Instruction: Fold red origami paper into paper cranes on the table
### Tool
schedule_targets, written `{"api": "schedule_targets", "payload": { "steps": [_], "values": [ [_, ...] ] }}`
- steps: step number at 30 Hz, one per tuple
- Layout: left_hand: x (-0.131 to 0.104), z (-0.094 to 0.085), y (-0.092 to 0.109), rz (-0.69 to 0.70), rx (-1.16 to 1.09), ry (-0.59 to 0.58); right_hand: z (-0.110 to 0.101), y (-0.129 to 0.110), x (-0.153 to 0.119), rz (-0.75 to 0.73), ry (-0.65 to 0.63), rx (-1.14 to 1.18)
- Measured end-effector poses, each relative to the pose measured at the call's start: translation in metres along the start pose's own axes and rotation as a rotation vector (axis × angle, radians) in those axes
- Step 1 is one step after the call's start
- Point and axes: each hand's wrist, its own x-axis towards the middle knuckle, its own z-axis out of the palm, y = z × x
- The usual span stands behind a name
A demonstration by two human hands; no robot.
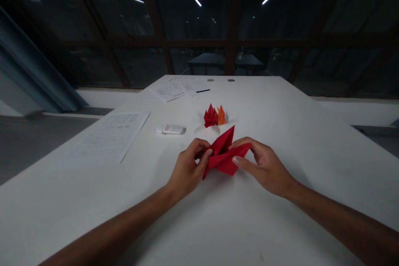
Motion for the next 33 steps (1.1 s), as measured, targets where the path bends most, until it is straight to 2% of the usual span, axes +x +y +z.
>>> {"api": "schedule_targets", "payload": {
  "steps": [5, 8, 11, 18, 24, 29, 33],
  "values": [
    [0.003, 0.000, -0.001, -0.146, -0.338, -0.065, -0.001, -0.001, -0.005, 0.005, -0.056, 0.038],
    [0.005, 0.000, 0.000, -0.194, -0.507, -0.078, -0.003, -0.004, -0.008, -0.091, -0.098, -0.094],
    [0.005, -0.001, 0.000, -0.179, -0.537, -0.076, -0.003, -0.005, -0.009, -0.182, -0.121, -0.186],
    [-0.001, -0.005, 0.008, -0.064, -0.229, -0.091, 0.001, -0.012, -0.008, -0.102, -0.084, -0.147],
    [-0.002, -0.006, 0.023, -0.019, -0.037, -0.181, 0.006, -0.023, -0.013, -0.327, -0.209, -0.200],
    [-0.002, -0.008, 0.030, 0.072, 0.131, -0.101, 0.010, -0.029, -0.018, -0.508, -0.248, -0.350],
    [-0.003, -0.010, 0.035, 0.132, 0.237, 0.008, 0.013, -0.034, -0.021, -0.638, -0.179, -0.556]
  ]
}}
